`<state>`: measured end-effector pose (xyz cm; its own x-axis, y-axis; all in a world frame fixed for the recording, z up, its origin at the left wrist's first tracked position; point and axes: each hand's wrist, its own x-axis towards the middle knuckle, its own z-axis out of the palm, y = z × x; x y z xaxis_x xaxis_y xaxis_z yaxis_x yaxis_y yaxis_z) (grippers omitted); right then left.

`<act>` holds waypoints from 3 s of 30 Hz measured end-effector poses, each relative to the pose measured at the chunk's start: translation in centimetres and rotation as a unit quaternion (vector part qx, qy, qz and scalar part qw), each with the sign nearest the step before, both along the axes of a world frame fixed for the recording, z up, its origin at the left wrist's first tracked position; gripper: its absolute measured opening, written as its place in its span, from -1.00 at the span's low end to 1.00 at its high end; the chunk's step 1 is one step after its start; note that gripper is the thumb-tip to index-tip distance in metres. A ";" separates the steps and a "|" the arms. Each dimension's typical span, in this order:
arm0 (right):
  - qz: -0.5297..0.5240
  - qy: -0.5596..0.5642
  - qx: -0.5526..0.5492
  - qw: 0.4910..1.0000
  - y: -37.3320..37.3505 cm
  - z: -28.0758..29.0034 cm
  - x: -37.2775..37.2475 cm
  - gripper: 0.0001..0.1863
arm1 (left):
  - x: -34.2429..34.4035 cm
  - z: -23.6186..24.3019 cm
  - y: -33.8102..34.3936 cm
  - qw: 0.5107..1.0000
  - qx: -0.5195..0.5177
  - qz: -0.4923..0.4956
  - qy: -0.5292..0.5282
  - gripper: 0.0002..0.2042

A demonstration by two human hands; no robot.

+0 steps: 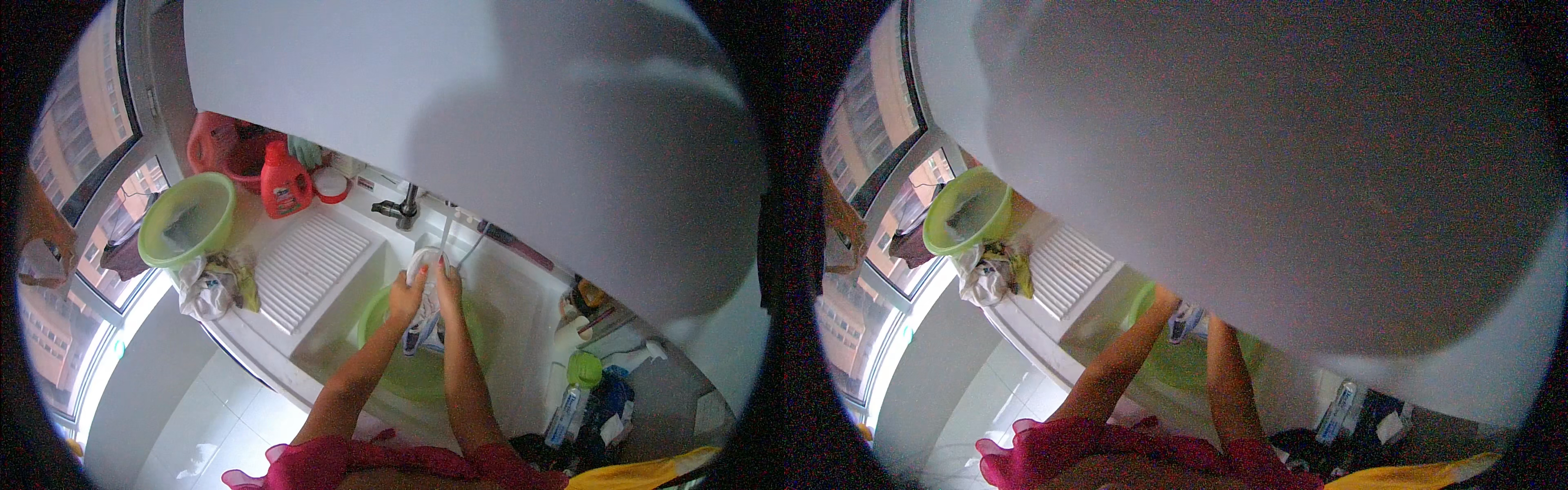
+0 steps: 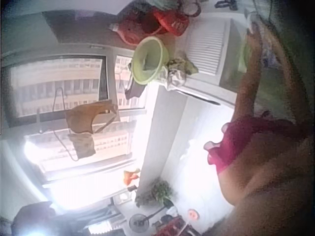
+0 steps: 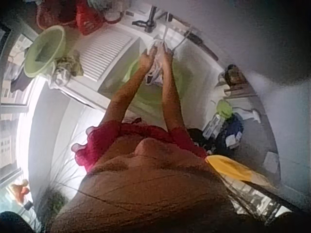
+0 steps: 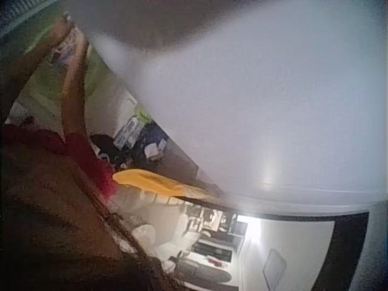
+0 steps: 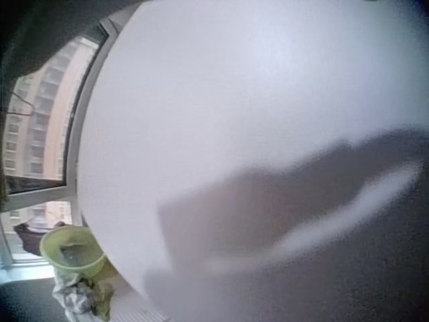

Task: The person scrubs a shoe with a brush in a basin of water, rinses the shoe under running water, and places it on the sink counter. The person repeats the process with a second shoe.

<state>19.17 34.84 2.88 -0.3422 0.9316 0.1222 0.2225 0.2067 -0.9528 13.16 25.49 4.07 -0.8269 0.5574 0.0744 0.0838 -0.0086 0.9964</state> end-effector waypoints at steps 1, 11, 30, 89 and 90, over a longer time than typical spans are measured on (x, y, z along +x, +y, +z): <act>-0.007 0.001 0.013 1.000 0.3 -0.5 0.3 -0.39 | 0.5 0.5 0.1 1.000 -0.001 0.013 0.019 -0.52; -0.077 0.039 0.050 0.995 -1.5 -1.0 1.3 -0.37 | 0.1 -0.4 2.4 0.998 0.042 -0.024 0.052 -0.62; -0.065 0.047 -0.009 0.997 -1.9 0.3 0.7 -0.32 | -0.2 -4.5 1.5 0.996 0.021 -0.078 -0.033 -0.45; -0.053 -0.037 0.117 0.991 -3.5 -4.4 3.4 -0.61 | 2.0 -3.8 0.0 0.955 0.154 -0.102 -0.231 -0.57; -0.051 -0.049 0.095 0.993 -3.4 -4.6 3.4 -0.62 | 1.7 -4.3 0.6 0.935 0.189 -0.103 -0.282 -0.56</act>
